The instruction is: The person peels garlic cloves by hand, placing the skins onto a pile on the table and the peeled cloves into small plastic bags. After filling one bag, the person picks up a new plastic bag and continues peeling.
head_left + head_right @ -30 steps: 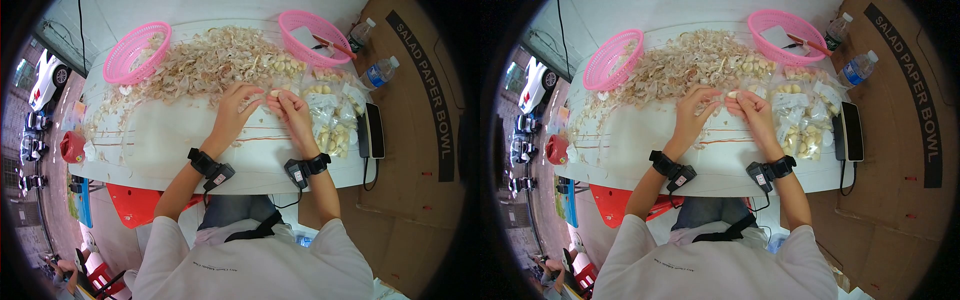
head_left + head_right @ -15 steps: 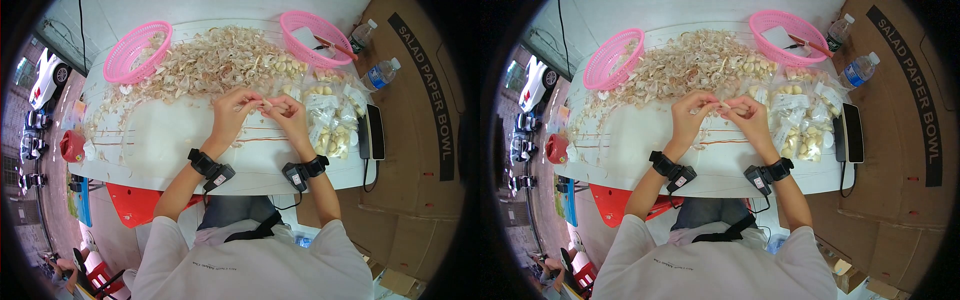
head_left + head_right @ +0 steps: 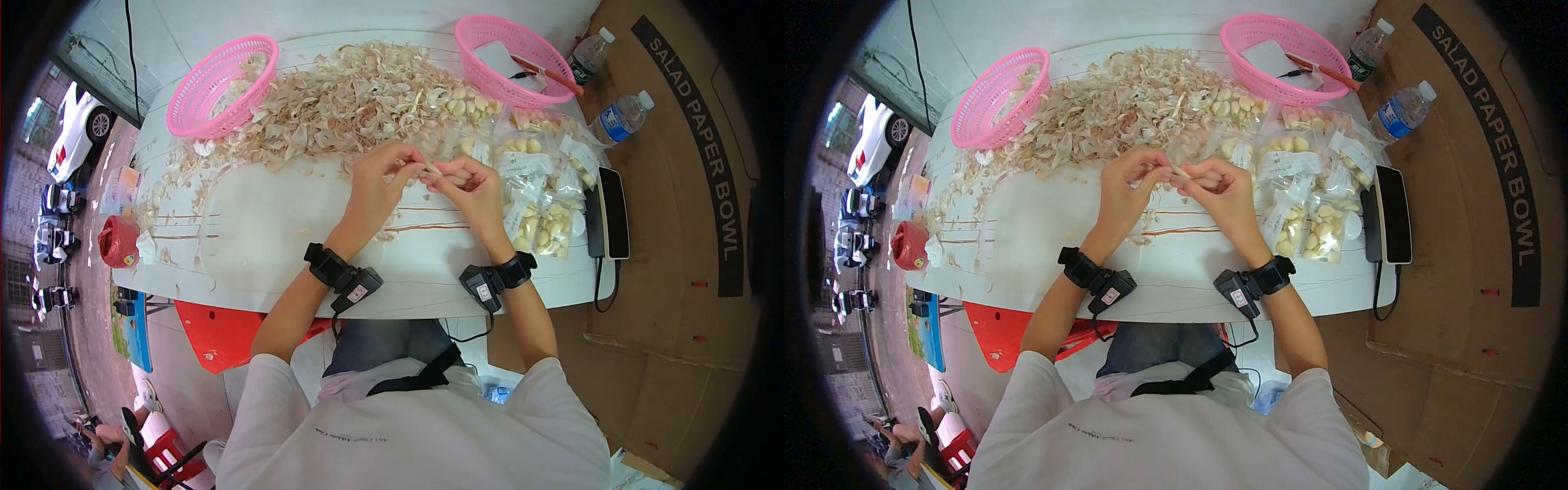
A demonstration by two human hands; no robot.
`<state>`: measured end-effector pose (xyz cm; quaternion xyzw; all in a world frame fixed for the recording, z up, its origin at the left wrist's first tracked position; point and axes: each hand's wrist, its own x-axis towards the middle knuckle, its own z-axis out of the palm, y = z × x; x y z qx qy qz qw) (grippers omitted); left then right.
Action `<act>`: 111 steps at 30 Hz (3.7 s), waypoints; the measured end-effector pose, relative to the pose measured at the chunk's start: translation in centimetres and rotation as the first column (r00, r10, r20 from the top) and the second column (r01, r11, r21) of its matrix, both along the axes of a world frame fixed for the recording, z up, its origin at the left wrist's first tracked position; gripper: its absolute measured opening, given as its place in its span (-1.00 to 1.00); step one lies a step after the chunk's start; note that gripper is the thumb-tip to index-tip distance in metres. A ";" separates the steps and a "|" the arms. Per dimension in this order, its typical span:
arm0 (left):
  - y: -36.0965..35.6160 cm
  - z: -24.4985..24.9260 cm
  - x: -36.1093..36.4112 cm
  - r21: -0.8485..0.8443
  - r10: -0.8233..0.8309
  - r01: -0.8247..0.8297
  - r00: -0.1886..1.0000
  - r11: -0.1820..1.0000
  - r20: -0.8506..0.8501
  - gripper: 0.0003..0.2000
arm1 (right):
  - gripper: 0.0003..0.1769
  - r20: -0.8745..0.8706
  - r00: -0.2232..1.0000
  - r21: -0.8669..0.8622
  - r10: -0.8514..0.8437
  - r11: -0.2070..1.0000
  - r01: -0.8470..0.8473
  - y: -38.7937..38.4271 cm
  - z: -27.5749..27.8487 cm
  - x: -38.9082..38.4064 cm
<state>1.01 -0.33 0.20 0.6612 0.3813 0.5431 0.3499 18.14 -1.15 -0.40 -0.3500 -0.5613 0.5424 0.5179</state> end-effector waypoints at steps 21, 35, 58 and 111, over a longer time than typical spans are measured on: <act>-0.1 0.2 -0.2 0.146 0.009 0.024 0.975 0.989 -0.223 -0.89 | -0.76 -0.042 0.991 -0.112 0.129 0.985 -0.133 0.6 -1.0 0.3; -0.4 0.6 0.0 0.144 0.046 -0.008 0.964 0.989 -0.263 -0.87 | -0.70 -0.034 0.999 -0.129 -0.019 0.992 0.014 0.2 0.5 0.1; -0.4 0.8 0.0 0.072 -0.001 0.005 0.998 0.997 -0.064 -0.87 | -0.72 0.166 0.986 0.024 0.005 1.000 -0.009 0.7 -0.5 0.7; 0.3 -0.2 -0.4 -0.031 -0.137 0.135 0.985 0.990 -0.103 -0.93 | -0.74 0.145 0.985 -0.056 0.094 0.995 -0.086 0.0 0.5 0.4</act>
